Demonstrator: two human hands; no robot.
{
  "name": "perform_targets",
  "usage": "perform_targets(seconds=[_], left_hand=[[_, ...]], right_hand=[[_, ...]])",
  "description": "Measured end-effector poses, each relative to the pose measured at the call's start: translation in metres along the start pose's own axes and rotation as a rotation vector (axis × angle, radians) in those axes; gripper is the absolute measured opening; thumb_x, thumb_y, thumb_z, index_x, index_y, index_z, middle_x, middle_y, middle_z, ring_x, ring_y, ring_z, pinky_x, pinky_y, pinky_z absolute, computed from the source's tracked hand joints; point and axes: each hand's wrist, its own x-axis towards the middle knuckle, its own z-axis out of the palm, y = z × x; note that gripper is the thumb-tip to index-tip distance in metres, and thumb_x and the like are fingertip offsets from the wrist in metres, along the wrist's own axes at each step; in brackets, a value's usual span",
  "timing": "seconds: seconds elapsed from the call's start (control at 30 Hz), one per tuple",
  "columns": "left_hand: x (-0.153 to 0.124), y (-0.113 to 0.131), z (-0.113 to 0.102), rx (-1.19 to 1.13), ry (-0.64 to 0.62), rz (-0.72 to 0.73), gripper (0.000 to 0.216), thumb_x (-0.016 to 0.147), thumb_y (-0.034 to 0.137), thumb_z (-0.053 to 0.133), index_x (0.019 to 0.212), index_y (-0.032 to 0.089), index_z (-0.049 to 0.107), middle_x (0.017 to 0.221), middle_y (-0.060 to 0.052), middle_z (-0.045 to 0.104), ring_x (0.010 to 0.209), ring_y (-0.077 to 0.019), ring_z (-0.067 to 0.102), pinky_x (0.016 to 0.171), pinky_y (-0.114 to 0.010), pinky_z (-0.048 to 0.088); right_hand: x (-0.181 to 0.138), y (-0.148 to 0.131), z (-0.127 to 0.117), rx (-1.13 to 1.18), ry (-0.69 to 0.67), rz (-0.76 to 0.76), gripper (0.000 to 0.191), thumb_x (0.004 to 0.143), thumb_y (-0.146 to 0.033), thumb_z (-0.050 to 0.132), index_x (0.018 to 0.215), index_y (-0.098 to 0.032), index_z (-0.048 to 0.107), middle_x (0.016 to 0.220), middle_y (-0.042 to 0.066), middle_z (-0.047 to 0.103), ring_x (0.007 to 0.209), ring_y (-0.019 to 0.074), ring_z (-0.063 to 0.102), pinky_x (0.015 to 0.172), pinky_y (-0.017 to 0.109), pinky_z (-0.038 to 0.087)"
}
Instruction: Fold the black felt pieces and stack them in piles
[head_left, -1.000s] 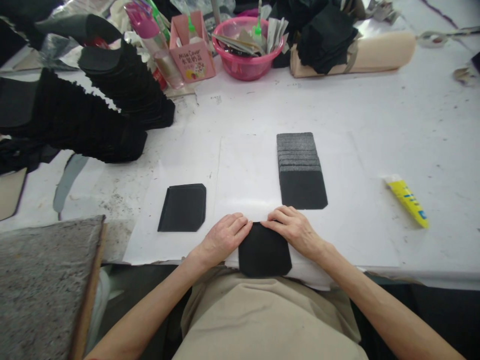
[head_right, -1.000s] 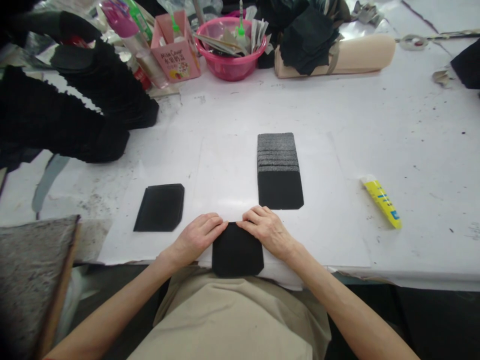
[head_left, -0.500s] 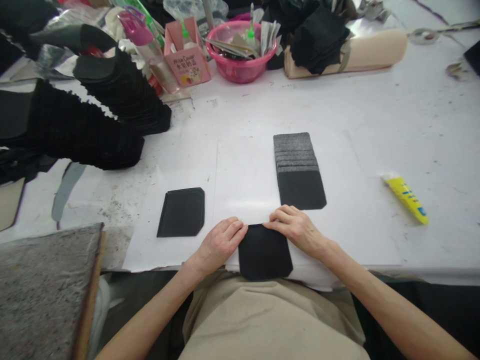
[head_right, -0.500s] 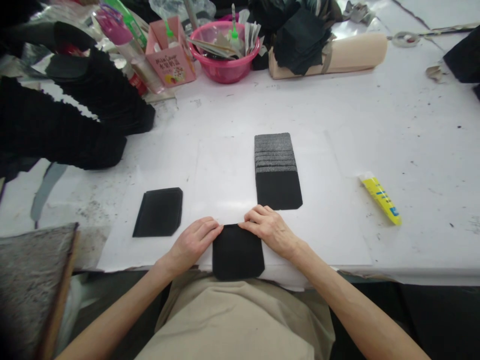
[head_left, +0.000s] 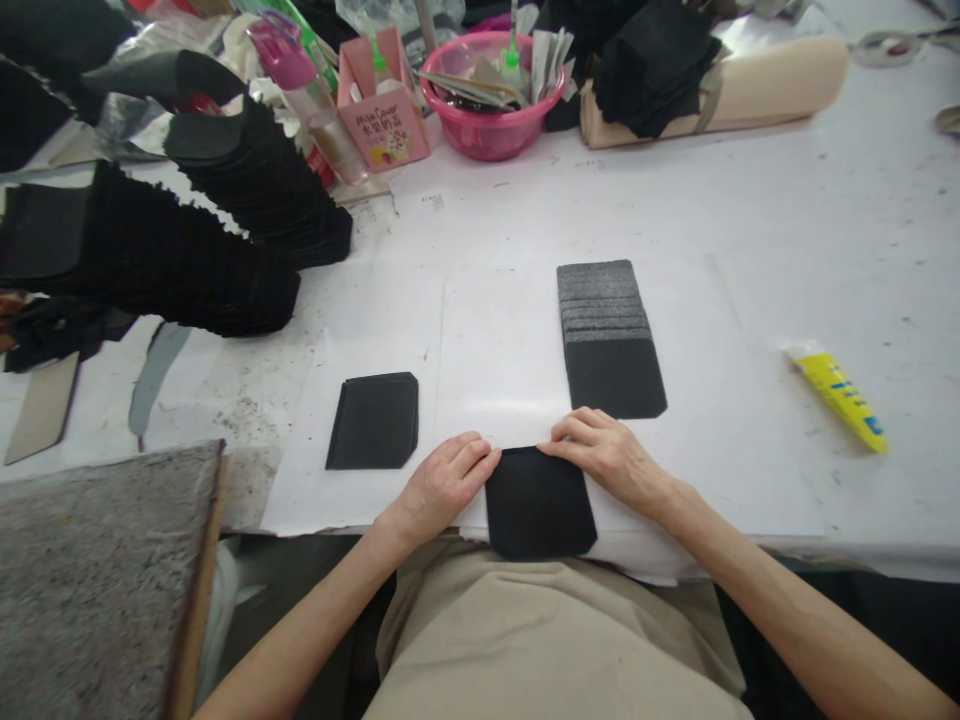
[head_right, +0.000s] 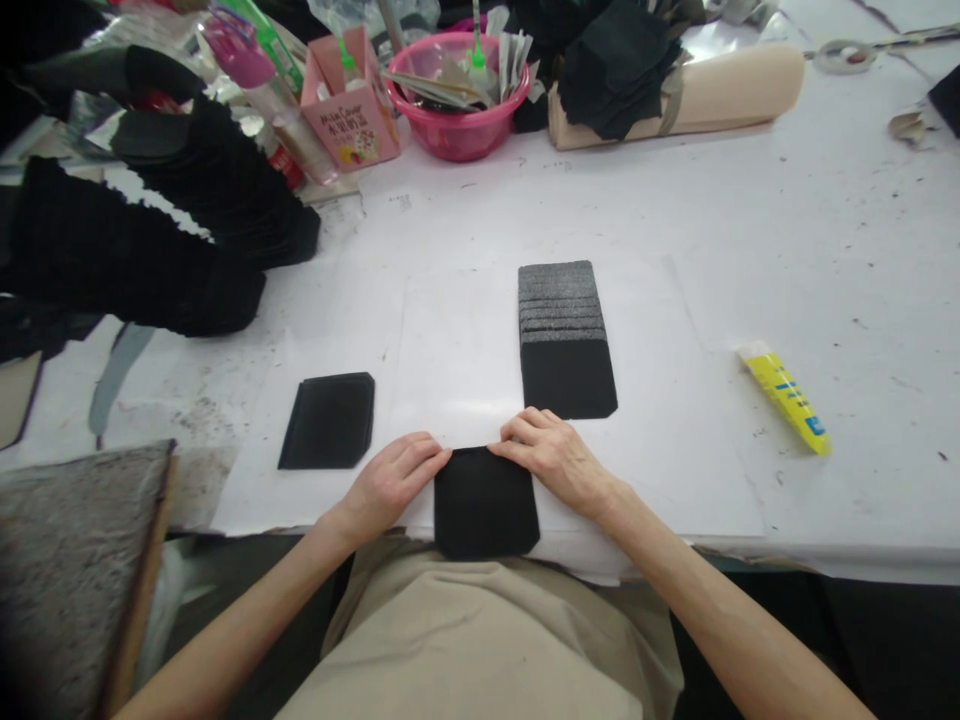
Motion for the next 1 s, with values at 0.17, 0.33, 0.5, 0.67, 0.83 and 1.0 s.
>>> perform_targets(seconds=[0.17,0.33,0.5,0.67,0.83,1.0], left_hand=[[-0.002,-0.001,-0.002,0.015,0.010,0.022,0.023,0.094,0.006,0.051,0.116,0.006,0.059,0.109,-0.013,0.063,0.106,-0.0245,0.059,0.094,-0.041,0.057],[-0.009,-0.002,-0.005,0.022,-0.011,0.033,0.027,0.096,0.007,0.046,0.121,0.006,0.058,0.117,-0.014,0.063,0.112,-0.0256,0.058,0.097,-0.041,0.056],[-0.017,-0.003,-0.005,0.010,-0.030,0.034,0.029,0.098,0.008,0.044,0.123,0.006,0.056,0.123,-0.015,0.062,0.119,-0.0266,0.056,0.100,-0.041,0.055],[-0.021,-0.005,-0.005,-0.053,-0.030,0.001,0.029,0.097,0.006,0.045,0.123,0.008,0.056,0.125,-0.014,0.061,0.123,-0.0252,0.053,0.103,-0.041,0.052],[-0.008,0.003,-0.009,-0.133,0.055,-0.187,0.017,0.097,0.008,0.048,0.107,0.012,0.061,0.113,-0.012,0.062,0.113,-0.0219,0.057,0.101,-0.040,0.052],[0.016,0.022,-0.003,0.053,-0.059,-0.070,0.031,0.096,0.010,0.049,0.128,0.009,0.053,0.114,-0.012,0.062,0.108,-0.0255,0.056,0.095,-0.041,0.051]], right_hand=[[-0.002,0.003,-0.004,0.000,-0.027,-0.010,0.025,0.100,-0.018,0.047,0.115,-0.020,0.067,0.105,0.007,0.065,0.096,0.0197,0.055,0.081,0.035,0.048],[-0.005,0.005,-0.008,-0.008,-0.032,-0.014,0.026,0.101,-0.017,0.046,0.116,-0.021,0.066,0.106,0.007,0.065,0.096,0.0192,0.055,0.083,0.035,0.048],[-0.010,0.008,-0.012,-0.006,-0.034,-0.008,0.027,0.101,-0.018,0.045,0.117,-0.020,0.066,0.108,0.008,0.064,0.099,0.0198,0.054,0.085,0.035,0.049],[-0.015,0.009,-0.014,-0.017,-0.043,0.017,0.028,0.101,-0.017,0.043,0.118,-0.020,0.066,0.109,0.008,0.064,0.100,0.0202,0.054,0.087,0.036,0.050],[-0.016,0.007,-0.011,-0.028,-0.036,0.021,0.028,0.101,-0.016,0.043,0.118,-0.019,0.066,0.109,0.008,0.063,0.099,0.0200,0.053,0.087,0.035,0.049],[-0.015,0.007,-0.010,-0.053,-0.020,0.016,0.027,0.101,-0.018,0.045,0.118,-0.020,0.065,0.108,0.008,0.063,0.098,0.0198,0.053,0.085,0.035,0.048]])
